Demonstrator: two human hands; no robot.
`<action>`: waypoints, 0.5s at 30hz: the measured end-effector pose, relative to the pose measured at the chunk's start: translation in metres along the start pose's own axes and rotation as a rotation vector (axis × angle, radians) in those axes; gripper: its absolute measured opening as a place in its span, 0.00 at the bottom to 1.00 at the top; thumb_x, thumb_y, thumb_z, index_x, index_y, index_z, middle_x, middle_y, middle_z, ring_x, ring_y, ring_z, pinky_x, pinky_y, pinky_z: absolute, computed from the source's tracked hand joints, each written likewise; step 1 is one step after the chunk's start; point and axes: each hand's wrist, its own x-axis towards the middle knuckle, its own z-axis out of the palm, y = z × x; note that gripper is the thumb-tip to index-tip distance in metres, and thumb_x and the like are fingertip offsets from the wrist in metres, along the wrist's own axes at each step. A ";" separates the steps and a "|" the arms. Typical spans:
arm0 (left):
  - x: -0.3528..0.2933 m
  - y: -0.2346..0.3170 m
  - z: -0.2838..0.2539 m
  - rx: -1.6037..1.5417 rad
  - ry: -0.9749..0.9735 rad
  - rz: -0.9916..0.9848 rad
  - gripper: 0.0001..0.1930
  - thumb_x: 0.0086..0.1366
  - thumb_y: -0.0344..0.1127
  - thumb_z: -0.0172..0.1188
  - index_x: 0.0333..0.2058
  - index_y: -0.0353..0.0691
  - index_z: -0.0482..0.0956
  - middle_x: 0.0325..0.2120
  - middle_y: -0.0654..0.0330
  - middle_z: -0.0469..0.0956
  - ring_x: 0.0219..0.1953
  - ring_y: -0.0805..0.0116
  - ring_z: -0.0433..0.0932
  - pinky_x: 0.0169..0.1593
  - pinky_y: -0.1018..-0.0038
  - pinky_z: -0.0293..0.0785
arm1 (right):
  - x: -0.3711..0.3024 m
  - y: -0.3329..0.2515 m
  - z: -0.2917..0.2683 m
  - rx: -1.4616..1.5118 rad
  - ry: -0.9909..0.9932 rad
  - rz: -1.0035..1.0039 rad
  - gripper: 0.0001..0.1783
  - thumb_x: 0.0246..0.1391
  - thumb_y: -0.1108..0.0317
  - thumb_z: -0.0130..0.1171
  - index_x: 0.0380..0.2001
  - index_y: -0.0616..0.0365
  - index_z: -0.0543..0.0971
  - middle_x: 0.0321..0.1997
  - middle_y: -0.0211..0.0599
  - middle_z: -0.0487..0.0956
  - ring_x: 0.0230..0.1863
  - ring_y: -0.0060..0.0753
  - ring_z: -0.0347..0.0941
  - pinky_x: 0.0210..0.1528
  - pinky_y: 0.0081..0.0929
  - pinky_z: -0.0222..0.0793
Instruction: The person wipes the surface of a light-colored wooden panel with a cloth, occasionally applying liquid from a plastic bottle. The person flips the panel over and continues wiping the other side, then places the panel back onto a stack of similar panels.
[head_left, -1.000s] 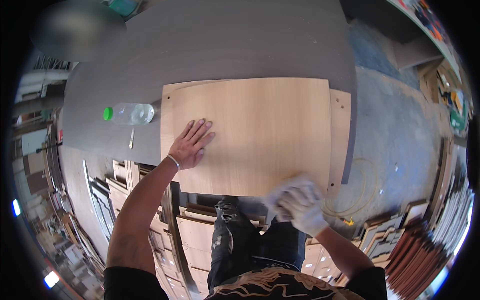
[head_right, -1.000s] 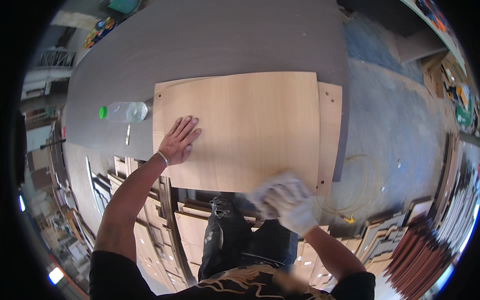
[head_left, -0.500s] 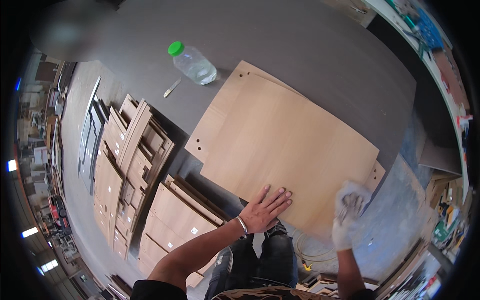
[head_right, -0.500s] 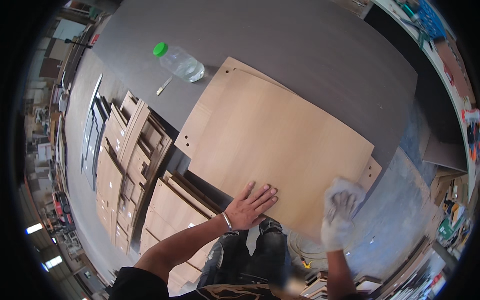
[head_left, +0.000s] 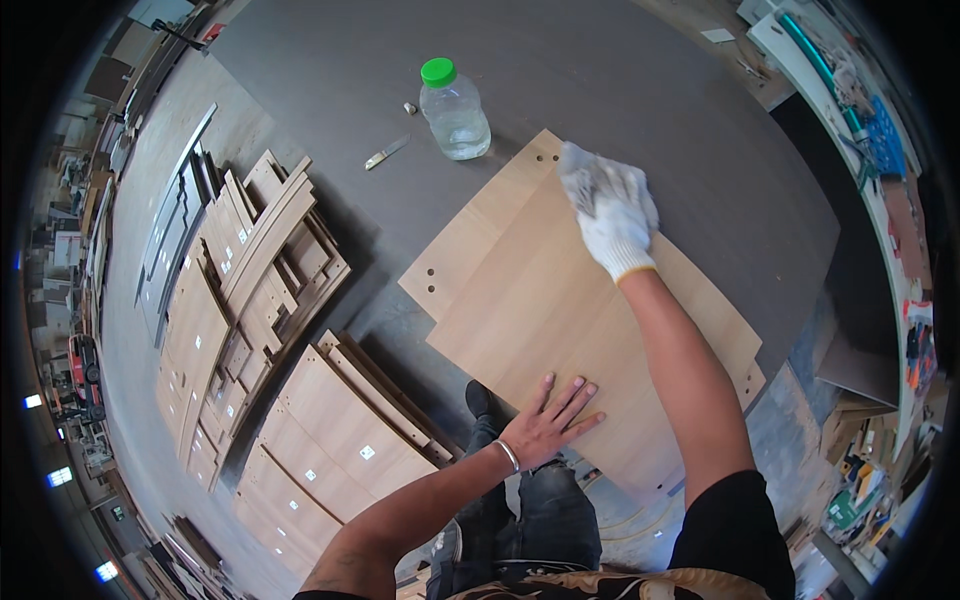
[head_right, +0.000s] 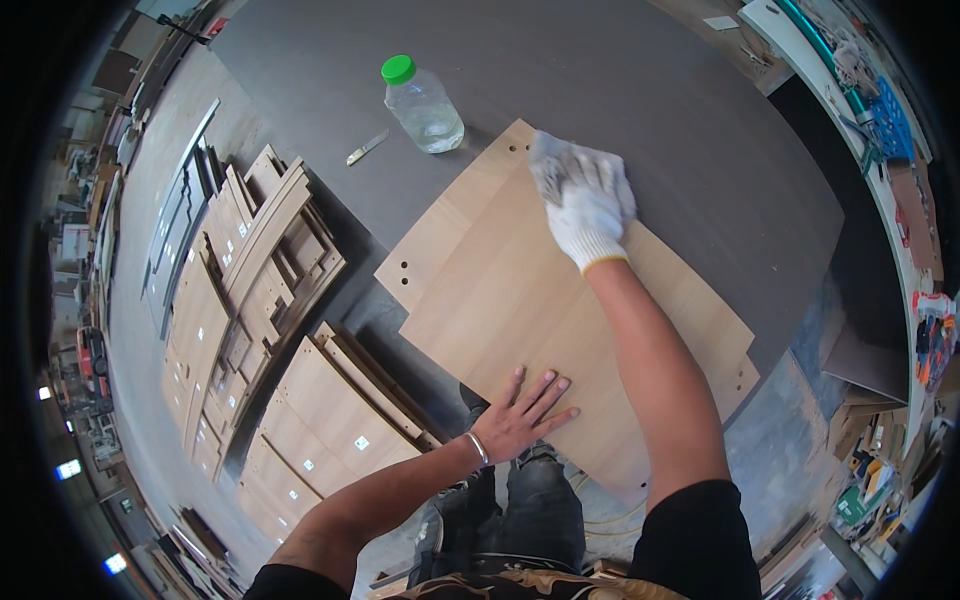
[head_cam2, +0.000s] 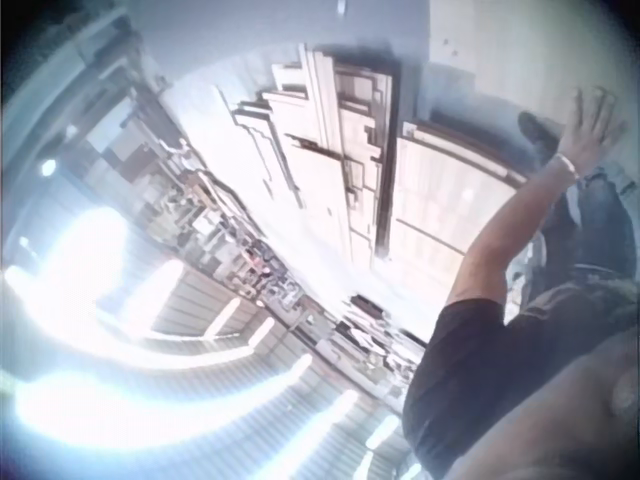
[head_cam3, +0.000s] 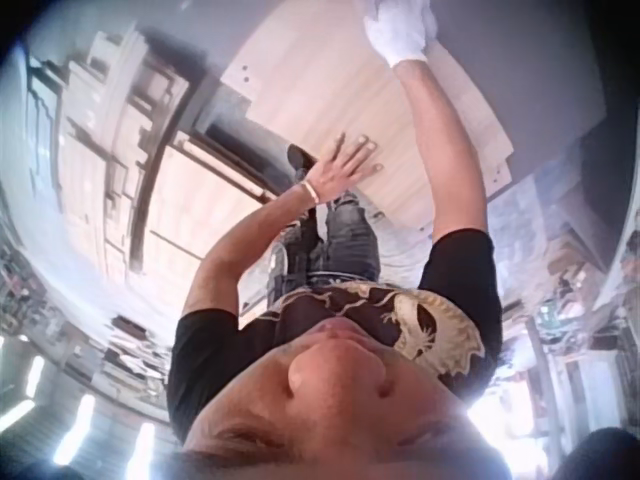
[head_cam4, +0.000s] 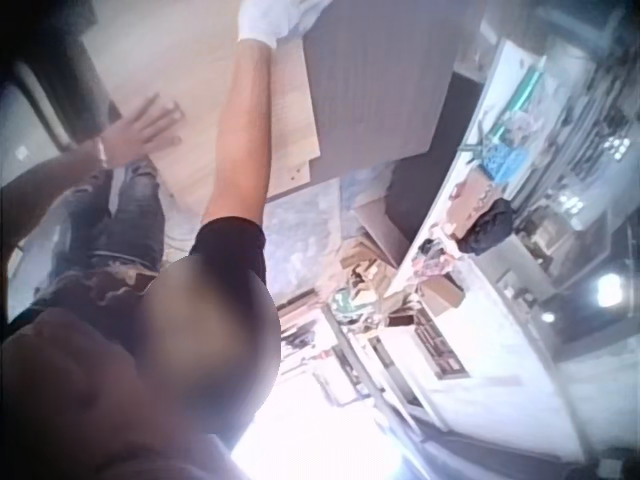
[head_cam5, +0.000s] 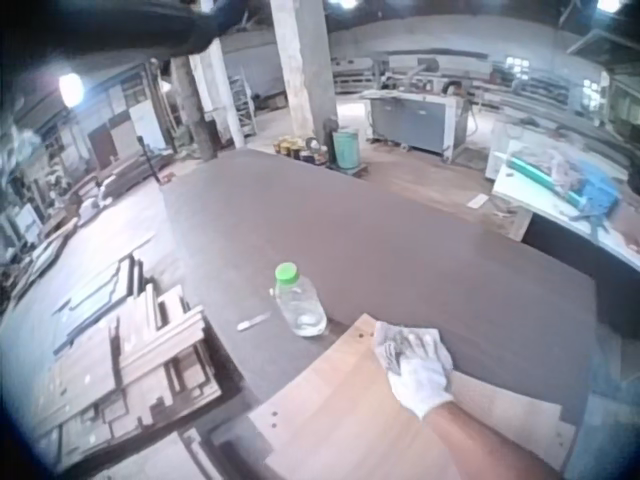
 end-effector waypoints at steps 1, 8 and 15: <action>0.012 0.003 -0.002 -0.013 0.024 0.032 0.36 0.70 0.39 0.49 0.76 0.59 0.54 0.78 0.53 0.48 0.79 0.52 0.48 0.77 0.40 0.45 | 0.021 0.017 0.019 -0.112 0.069 -0.075 0.30 0.67 0.53 0.50 0.67 0.56 0.74 0.74 0.39 0.70 0.77 0.45 0.57 0.80 0.46 0.42; -0.024 0.032 0.021 -0.105 0.052 -0.066 0.35 0.70 0.41 0.49 0.75 0.50 0.57 0.77 0.54 0.54 0.77 0.53 0.55 0.75 0.40 0.51 | -0.058 -0.015 0.002 0.179 0.006 -0.010 0.29 0.62 0.59 0.58 0.64 0.58 0.76 0.70 0.44 0.74 0.76 0.49 0.59 0.80 0.47 0.47; -0.040 0.090 0.052 0.178 0.073 -0.015 0.34 0.72 0.42 0.46 0.75 0.46 0.56 0.75 0.57 0.57 0.75 0.57 0.58 0.75 0.47 0.56 | -0.205 -0.021 -0.030 0.188 -0.035 -0.031 0.26 0.56 0.61 0.61 0.57 0.58 0.81 0.69 0.45 0.75 0.74 0.55 0.63 0.79 0.55 0.48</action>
